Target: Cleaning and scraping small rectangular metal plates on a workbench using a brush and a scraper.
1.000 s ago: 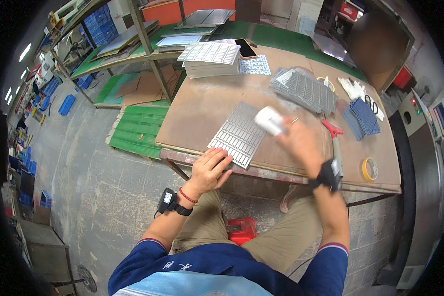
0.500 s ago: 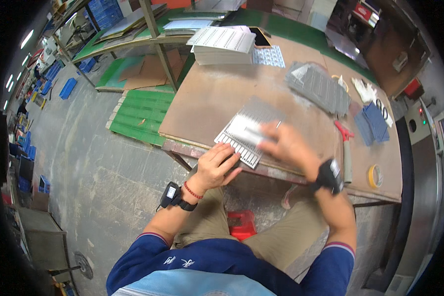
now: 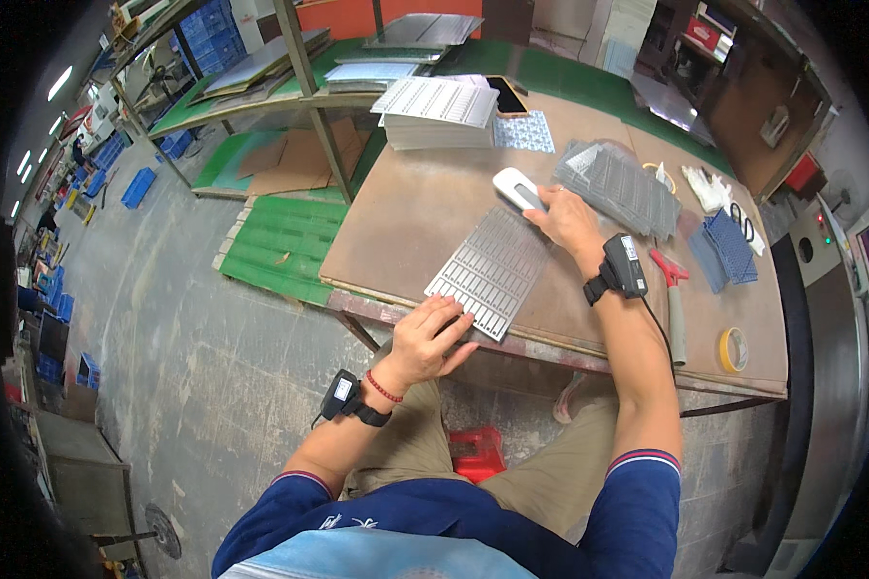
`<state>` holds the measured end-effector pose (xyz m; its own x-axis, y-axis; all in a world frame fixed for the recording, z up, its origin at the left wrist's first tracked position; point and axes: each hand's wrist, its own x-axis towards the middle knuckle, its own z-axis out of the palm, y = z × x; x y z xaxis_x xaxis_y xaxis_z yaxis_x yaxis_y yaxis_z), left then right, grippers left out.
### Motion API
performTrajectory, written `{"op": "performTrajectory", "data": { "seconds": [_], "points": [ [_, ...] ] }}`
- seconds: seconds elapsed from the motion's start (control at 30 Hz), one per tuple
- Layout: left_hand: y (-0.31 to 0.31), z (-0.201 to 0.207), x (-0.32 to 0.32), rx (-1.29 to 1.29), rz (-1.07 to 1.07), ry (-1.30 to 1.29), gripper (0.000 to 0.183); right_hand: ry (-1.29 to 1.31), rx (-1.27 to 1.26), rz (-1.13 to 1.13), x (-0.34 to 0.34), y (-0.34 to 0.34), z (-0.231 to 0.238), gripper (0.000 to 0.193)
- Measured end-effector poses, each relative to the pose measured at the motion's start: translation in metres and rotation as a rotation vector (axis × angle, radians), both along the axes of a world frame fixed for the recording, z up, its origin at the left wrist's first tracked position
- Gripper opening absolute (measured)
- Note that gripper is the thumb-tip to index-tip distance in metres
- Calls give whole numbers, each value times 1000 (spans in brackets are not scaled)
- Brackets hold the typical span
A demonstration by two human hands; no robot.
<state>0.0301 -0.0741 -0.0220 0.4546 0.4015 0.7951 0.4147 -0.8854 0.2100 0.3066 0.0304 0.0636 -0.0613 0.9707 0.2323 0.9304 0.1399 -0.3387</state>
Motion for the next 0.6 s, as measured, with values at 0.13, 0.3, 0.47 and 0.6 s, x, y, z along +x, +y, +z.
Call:
{"op": "performTrajectory", "data": {
  "seconds": [0.13,0.3,0.47,0.6],
  "points": [
    [0,-4,1,5,21,-10,39,5,-37,221,-26,-35,-15,44],
    [-3,4,-5,24,35,-2,39,133,-130,396,-20,-85,-6,46],
    [-1,-3,2,0,14,-15,37,-56,2,-93,48,-69,-9,41],
    [-1,-4,1,3,44,-22,37,133,-46,408,-10,-134,-8,45]
  ]
}}
